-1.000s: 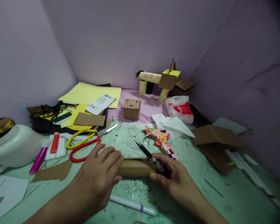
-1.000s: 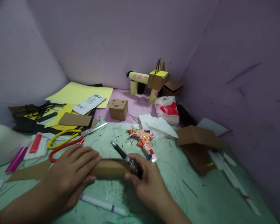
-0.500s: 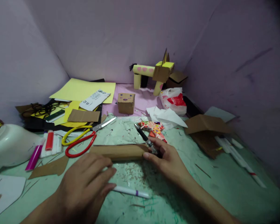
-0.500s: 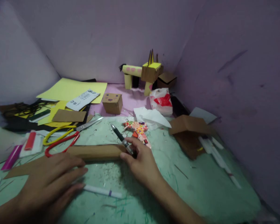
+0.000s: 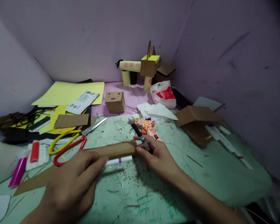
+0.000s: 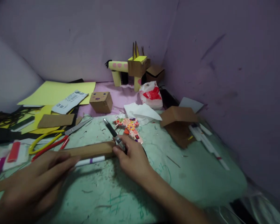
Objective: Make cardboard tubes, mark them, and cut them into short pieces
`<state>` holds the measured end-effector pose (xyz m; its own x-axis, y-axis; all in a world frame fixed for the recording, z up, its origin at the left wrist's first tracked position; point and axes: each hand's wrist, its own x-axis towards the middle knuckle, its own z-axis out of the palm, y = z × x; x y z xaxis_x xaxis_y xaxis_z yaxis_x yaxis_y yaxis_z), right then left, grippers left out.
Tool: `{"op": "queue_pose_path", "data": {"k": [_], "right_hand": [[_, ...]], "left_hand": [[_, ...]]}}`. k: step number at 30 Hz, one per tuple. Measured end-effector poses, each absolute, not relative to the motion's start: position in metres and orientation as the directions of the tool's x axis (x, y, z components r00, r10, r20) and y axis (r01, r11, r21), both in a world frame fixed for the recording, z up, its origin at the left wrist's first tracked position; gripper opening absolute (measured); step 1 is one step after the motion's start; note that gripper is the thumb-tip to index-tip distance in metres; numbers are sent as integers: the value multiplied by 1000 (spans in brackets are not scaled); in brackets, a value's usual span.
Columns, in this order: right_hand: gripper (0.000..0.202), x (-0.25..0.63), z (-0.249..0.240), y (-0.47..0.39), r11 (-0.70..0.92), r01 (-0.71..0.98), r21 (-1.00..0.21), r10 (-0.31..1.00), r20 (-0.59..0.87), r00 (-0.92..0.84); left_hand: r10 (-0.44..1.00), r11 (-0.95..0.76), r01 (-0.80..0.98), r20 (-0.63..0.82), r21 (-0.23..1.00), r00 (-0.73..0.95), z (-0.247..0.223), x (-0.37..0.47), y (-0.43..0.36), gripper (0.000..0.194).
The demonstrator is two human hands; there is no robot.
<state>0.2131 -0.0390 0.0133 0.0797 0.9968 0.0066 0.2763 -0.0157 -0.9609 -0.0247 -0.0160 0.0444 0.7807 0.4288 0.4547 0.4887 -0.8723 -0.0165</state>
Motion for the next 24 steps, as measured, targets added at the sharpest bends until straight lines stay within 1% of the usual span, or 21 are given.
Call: {"op": "queue_pose_path", "data": {"k": [4, 6, 11, 14, 17, 20, 24], "right_hand": [[31, 211, 15, -38, -140, 142, -980, 987, -126, 98], [31, 210, 14, -38, -171, 81, -982, 983, -165, 79], [32, 209, 14, -38, -170, -33, -985, 983, -172, 71], [34, 209, 16, -38, -173, -49, -984, 982, -177, 74], [36, 209, 17, -38, -168, -18, -986, 983, -169, 71], [36, 209, 16, -38, -157, 10, -988, 984, -156, 90], [34, 208, 13, -37, -109, 23, -994, 987, -106, 123]], "left_hand": [[478, -844, 533, 534, 60, 697, 42, -18, -4, 22], [500, -833, 546, 544, 90, 674, 37, -14, -3, 21], [528, -823, 550, 548, 142, 649, 28, -9, -3, 23], [544, -818, 551, 540, 168, 642, 26, -8, -1, 27], [543, -820, 543, 551, 182, 634, 25, -6, 0, 25], [533, -820, 552, 548, 150, 644, 27, -4, 0, 20], [482, -855, 508, 523, 104, 703, 26, -8, 2, 29]]}}
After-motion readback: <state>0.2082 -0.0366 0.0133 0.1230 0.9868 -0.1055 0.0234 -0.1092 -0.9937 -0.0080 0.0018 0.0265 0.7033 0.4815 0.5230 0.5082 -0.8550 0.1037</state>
